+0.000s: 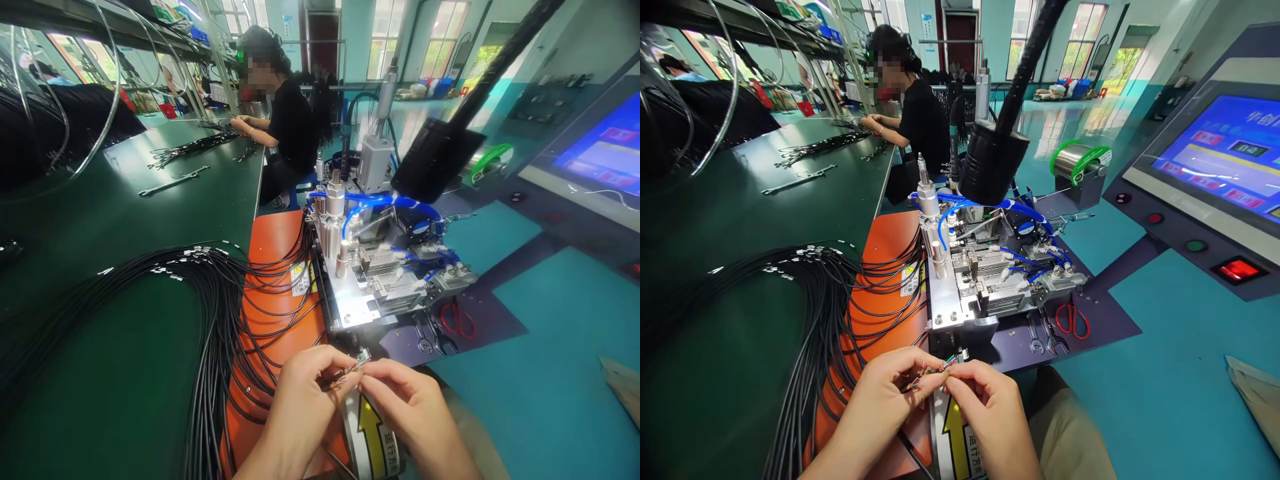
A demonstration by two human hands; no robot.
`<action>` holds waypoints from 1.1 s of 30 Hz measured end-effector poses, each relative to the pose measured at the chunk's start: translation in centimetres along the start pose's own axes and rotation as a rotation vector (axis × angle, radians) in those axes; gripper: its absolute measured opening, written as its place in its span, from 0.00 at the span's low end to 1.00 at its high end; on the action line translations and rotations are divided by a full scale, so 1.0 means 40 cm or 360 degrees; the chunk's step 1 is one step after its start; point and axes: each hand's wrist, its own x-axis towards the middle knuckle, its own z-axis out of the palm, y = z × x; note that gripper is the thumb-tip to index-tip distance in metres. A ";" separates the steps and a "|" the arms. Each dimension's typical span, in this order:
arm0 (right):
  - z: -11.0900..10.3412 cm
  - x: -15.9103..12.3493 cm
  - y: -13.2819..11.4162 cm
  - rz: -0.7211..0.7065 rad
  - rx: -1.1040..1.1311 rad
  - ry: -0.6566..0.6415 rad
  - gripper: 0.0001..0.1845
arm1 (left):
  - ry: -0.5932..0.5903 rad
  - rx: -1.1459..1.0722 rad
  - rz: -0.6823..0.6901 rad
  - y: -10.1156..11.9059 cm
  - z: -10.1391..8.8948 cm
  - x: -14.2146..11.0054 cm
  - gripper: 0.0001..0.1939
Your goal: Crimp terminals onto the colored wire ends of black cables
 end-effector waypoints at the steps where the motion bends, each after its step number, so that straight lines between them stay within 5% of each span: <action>1: -0.002 0.000 0.003 0.0009 0.0023 0.0027 0.09 | 0.0005 0.0007 -0.0006 -0.001 0.002 0.000 0.04; 15: -0.012 0.008 -0.002 0.0057 -0.0045 0.0045 0.12 | -0.0025 0.0130 -0.0009 -0.009 0.007 0.002 0.04; 24: -0.002 -0.013 0.014 -0.0708 -0.1043 0.0137 0.14 | -0.0159 0.0224 0.0187 -0.023 -0.002 0.013 0.06; 33: -0.014 -0.008 0.009 -0.0436 -0.0869 0.0049 0.14 | -0.0189 0.0302 0.0182 -0.013 0.002 0.008 0.08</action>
